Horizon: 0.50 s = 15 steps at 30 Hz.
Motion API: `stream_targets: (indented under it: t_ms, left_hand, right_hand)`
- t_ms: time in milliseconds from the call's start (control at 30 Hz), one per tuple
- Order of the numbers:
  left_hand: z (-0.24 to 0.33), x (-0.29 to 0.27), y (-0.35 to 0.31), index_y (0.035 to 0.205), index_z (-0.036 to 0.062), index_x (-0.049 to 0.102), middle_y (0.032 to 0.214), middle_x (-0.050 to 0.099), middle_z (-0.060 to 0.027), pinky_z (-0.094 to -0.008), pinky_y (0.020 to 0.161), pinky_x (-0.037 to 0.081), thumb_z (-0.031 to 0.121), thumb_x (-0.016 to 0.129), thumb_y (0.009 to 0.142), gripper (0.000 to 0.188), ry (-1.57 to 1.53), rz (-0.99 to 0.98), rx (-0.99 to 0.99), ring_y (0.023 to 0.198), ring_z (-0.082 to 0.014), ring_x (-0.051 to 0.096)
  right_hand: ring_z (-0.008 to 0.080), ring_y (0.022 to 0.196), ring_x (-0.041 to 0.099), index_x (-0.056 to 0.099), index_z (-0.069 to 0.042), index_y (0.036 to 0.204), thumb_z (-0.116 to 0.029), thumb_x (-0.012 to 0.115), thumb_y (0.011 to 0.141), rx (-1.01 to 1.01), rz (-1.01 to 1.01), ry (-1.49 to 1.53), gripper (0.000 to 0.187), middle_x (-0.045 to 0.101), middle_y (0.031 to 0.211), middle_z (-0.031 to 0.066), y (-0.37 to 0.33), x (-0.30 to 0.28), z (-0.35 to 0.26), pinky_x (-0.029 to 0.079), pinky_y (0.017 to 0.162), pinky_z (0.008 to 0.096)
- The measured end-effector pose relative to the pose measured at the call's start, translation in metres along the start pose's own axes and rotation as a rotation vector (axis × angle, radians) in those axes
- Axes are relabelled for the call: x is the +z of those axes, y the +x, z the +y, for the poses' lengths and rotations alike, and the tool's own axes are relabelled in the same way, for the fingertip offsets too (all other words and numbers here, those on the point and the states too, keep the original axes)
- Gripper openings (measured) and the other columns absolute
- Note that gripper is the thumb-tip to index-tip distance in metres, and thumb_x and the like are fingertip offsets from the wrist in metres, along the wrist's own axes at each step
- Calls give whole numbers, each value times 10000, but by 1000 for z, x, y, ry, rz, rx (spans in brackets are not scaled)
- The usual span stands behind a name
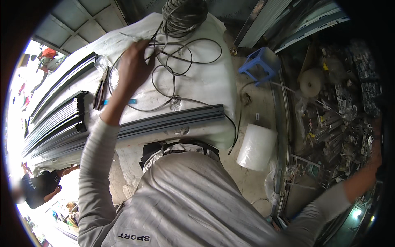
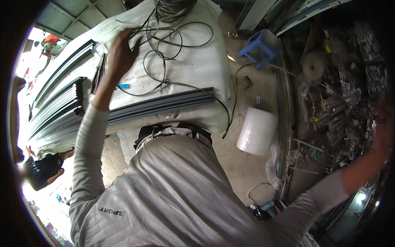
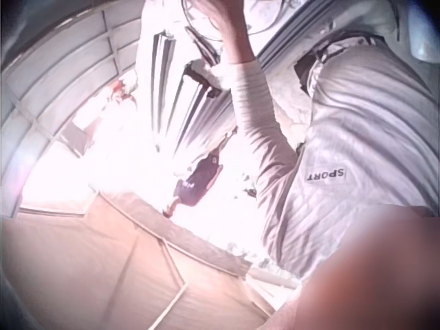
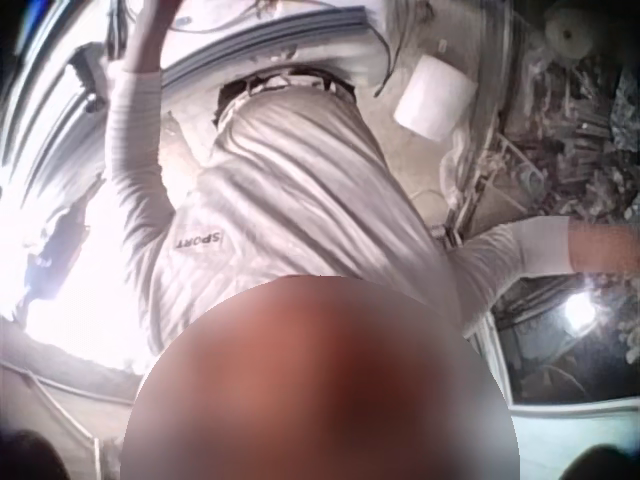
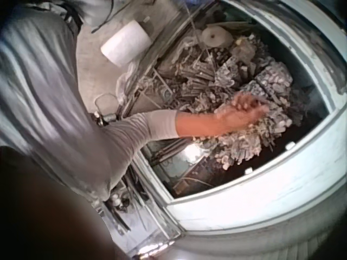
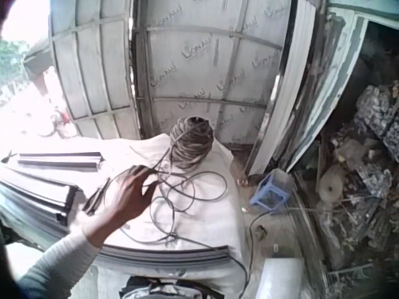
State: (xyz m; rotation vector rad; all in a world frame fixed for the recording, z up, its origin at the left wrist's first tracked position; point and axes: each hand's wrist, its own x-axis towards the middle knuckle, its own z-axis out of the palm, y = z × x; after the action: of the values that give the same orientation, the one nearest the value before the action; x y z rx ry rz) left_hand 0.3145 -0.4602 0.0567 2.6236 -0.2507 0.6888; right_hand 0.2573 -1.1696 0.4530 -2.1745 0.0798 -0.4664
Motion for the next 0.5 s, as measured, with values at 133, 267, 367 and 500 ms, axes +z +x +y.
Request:
stream_targets:
  t_ms: [133,267,367,500]
  left_hand:
    - [86,21,-100,1334,34,803,1291,794,-192,-529,945,667,398,878,1069,457,-263,-679,1,1245,-412,779]
    - [123,37,-151,1530,37,718,1497,694,-185,-532,1201,528,589,947,957,828,-76,-723,109,1463,-390,637]
    - [126,47,-168,1587,36,696,1500,686,-179,-548,1233,494,581,958,950,878,21,-549,110,1442,-384,636]
    - [120,52,-181,1632,25,679,1516,682,-193,-537,1220,483,487,971,937,885,-46,-623,35,1464,-390,615]
  right_hand:
    - [233,1236,824,801,-71,1530,-377,750,1195,96,-558,-446,456,879,1324,145,-124,227,127,684,1003,409]
    - [388,1141,894,772,-18,1318,-428,953,1063,28,-806,-434,516,886,1179,210,-222,390,202,688,932,480]
    - [348,1049,879,747,-23,1276,-384,967,1051,-16,-842,-277,479,851,1096,215,-233,417,234,668,878,448]
    - [369,831,806,727,-47,1336,-320,953,1051,39,-859,-312,454,831,962,194,-188,407,256,623,824,491]
